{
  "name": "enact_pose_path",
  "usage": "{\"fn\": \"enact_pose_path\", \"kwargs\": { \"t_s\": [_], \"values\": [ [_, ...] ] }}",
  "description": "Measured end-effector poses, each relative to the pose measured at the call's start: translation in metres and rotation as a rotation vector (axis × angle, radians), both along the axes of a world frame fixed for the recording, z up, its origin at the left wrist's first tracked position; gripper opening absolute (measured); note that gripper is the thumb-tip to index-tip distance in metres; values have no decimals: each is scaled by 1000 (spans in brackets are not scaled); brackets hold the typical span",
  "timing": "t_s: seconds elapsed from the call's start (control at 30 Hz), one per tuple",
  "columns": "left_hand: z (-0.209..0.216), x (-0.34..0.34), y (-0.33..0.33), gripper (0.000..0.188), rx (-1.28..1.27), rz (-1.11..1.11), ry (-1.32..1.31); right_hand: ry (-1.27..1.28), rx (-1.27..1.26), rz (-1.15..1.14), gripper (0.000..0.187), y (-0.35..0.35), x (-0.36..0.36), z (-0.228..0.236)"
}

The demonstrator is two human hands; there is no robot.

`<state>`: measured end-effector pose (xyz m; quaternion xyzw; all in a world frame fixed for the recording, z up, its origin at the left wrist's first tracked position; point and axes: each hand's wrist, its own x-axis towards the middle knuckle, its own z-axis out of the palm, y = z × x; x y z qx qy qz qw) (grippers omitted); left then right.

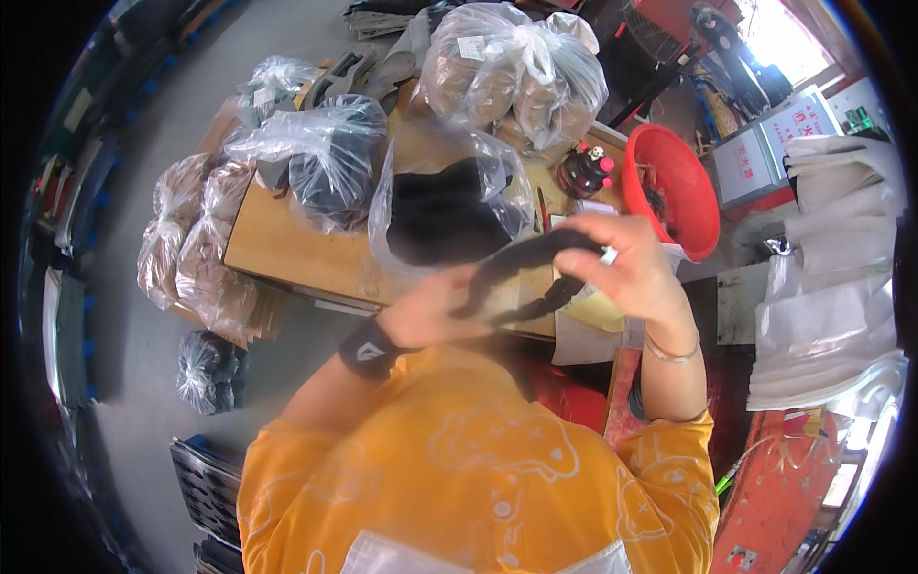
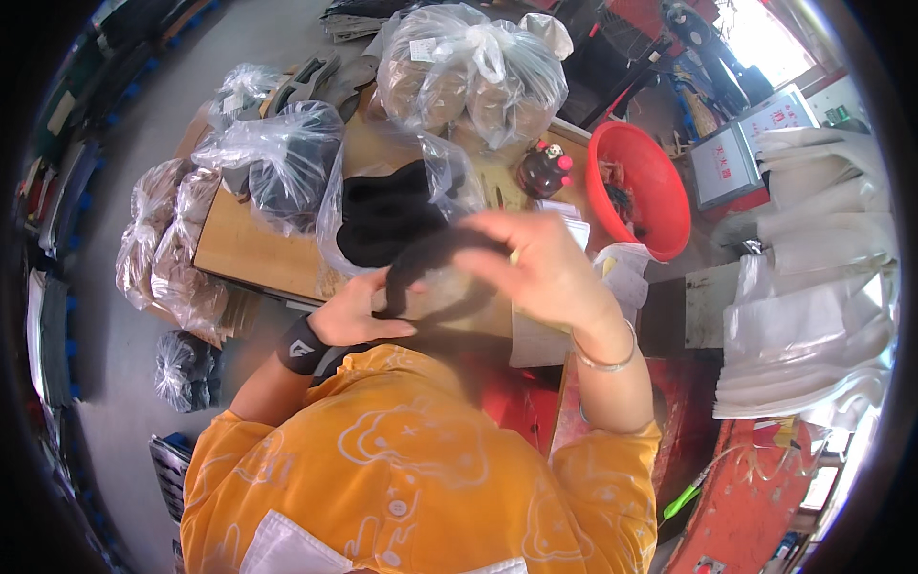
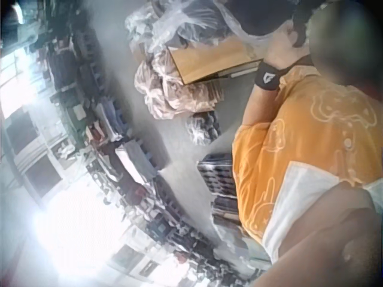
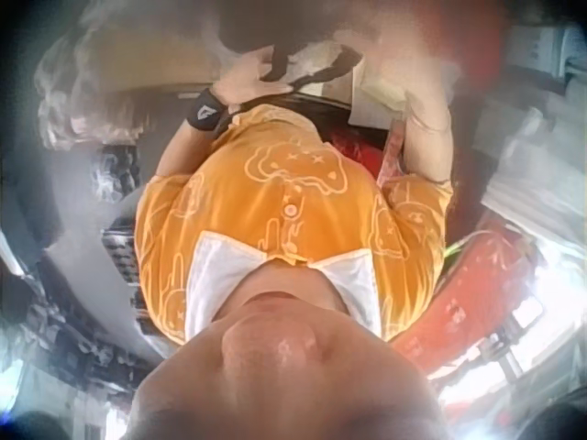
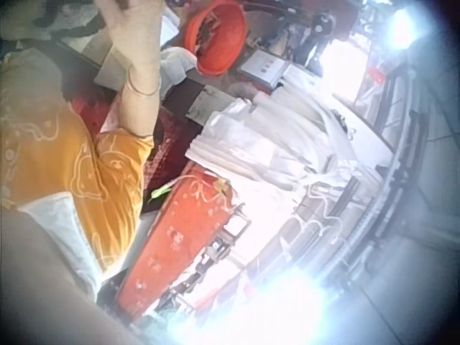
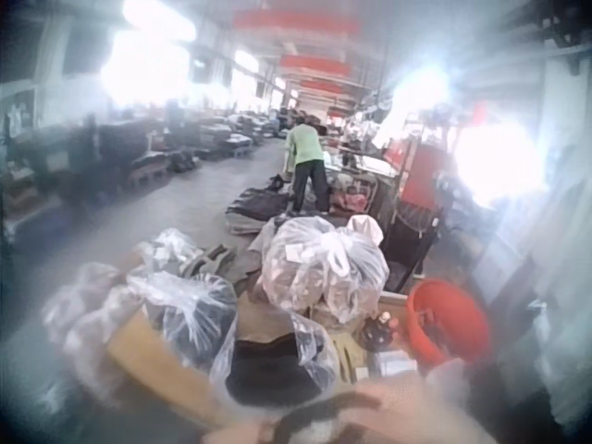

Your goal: The person trims excess material from a black rubber piece using green shears, then places it in a plastic bag. They retrieve a large black rubber sheet, position it on a cutting machine, and cut multiple shoe-shaped pieces. The cut pieces are collected and placed into a red bin.

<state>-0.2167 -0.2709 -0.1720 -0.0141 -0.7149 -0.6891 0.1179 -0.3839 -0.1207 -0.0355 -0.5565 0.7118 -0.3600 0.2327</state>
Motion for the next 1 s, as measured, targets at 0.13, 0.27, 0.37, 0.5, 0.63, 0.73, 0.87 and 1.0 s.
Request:
{"fn": "enact_pose_path", "kwargs": {
  "t_s": [0.13,0.27,0.37,0.5,0.63,0.73,0.87,1.0],
  "values": [
    [-38,36,-61,31,-56,88,-390,-330,-145,-99,19,-56,-40,-60],
    [-46,63,-110,34,218,301,-331,-1125,-15,-532,29,-109,-57,-167],
    [-49,49,-123,33,43,405,-352,-1401,-135,-542,38,-141,-64,-230],
    [-69,-14,-114,37,34,405,-294,-1274,-188,-755,45,-154,-110,-260],
    [-103,-84,-118,38,143,472,-373,-1327,-155,-918,25,-146,-159,-265],
    [-122,-101,-133,39,7,648,-413,-1273,-214,-912,21,-144,-166,-275],
    [-132,-97,-143,41,-265,840,-474,-959,-202,-784,25,-147,-161,-283],
    [-130,-94,-130,41,-562,851,-407,-241,55,-666,35,-144,-169,-277]
  ]
}}
